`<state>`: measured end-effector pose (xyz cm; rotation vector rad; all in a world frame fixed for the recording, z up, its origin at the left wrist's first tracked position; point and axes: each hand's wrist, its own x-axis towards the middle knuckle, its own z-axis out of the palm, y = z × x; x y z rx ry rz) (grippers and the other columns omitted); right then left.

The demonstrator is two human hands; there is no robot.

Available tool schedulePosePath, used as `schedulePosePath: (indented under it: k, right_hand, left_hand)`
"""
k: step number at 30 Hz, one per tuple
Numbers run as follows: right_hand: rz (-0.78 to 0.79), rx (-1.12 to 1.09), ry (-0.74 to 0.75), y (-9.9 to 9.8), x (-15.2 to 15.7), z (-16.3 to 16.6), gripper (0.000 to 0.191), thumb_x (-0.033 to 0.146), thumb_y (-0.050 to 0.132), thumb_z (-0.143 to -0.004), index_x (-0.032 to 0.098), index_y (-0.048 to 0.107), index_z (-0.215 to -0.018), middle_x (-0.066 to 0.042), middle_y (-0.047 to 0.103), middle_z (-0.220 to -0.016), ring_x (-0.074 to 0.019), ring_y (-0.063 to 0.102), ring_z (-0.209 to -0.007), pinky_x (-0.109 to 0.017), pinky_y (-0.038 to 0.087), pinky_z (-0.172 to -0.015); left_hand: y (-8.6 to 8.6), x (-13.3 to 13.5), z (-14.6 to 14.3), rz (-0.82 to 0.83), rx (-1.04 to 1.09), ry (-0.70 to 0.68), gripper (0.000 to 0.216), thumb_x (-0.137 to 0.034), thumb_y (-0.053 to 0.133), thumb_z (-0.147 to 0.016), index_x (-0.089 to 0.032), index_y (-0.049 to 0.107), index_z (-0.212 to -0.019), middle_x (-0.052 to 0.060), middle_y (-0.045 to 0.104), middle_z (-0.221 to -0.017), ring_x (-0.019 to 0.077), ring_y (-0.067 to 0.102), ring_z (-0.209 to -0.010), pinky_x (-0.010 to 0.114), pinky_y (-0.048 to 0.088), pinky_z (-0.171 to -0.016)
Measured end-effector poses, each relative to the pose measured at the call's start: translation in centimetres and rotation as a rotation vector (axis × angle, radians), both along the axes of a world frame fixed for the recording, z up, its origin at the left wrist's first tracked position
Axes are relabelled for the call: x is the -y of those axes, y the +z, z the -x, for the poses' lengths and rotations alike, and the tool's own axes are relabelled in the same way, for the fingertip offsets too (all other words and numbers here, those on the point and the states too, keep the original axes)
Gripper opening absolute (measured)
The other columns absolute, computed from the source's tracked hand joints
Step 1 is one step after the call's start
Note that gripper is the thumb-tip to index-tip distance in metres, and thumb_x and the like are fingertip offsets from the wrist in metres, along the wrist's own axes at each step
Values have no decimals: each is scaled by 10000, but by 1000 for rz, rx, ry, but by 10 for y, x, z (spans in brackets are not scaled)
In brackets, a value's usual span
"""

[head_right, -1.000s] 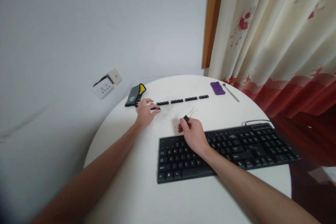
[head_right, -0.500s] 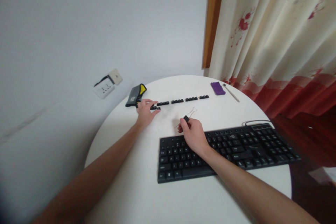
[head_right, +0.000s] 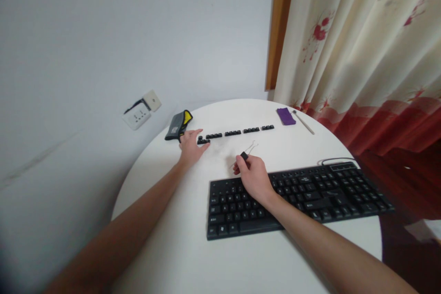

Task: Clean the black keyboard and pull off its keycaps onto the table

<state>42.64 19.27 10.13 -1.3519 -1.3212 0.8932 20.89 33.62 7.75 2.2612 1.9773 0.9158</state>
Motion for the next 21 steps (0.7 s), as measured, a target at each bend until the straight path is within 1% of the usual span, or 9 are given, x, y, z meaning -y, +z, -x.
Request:
schedulePosePath:
  k: [4,13,21]
  right_hand:
    - [-2,-2,1,-1,0,0,456,493,489,-921,140,667,-692,-81,702,-663,-191,675,-630,-296,494,-650]
    - [5,5,7,4,2,1,427,449,482,-928,145,662,-687,-76,700,-667,-182,667,-627,-297,490,-650]
    - [12,-8,5,1,1,1,436,472,493,-921,146,665,-688,-79,707,-672,-181,665,-618,-293,491,-646]
  left_hand:
    - [-2,-2,1,11,3,5,578,-380,701,-776,-289,517,-1317,104,477,-1281,325,431,-1202,483,392,-980]
    - [-1,-3,1,53,8,47,597,-410,696,-774,-292,500,-1326,106,465,-1304,324,421,-1224,475,397,-975]
    - [-2,-3,0,52,-7,47,605,-423,678,-782,-273,486,-1336,125,464,-1310,339,416,-1229,507,411,-960]
